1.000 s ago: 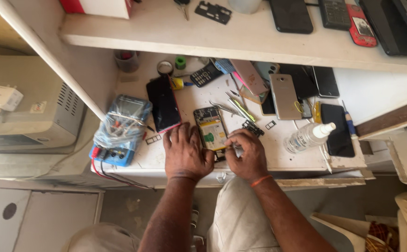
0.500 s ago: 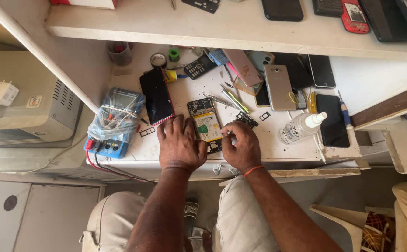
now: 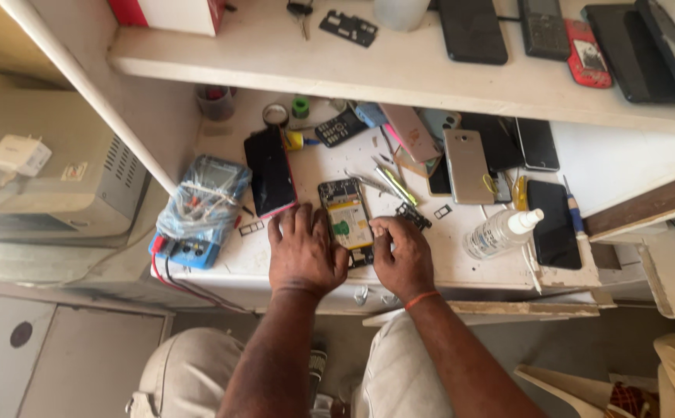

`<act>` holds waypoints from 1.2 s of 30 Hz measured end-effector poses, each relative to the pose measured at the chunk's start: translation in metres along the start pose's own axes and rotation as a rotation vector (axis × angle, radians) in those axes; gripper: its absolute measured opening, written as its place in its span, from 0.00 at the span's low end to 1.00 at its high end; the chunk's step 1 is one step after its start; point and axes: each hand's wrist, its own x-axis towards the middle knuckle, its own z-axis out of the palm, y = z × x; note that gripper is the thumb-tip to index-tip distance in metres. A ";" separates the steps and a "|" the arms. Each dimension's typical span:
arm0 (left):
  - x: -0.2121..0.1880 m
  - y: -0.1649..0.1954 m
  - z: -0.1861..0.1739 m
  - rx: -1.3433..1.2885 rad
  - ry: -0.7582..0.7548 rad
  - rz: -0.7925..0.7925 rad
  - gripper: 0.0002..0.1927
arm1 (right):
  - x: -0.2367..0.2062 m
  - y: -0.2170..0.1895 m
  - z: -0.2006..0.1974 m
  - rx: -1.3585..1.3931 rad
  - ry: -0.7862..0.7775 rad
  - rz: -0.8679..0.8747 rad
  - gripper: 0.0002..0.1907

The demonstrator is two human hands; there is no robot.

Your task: The person works at a cluttered repair bench on an opened smartphone, lifting out the battery and setting it aside, then using a handheld tool on the exposed circuit board while steadying the phone frame with the other hand. A bottle of liquid and assorted phones and tools surround the work area.

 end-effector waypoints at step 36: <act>0.024 -0.005 0.015 0.082 -0.045 -0.012 0.36 | 0.153 0.025 0.011 -0.370 -0.903 0.001 0.11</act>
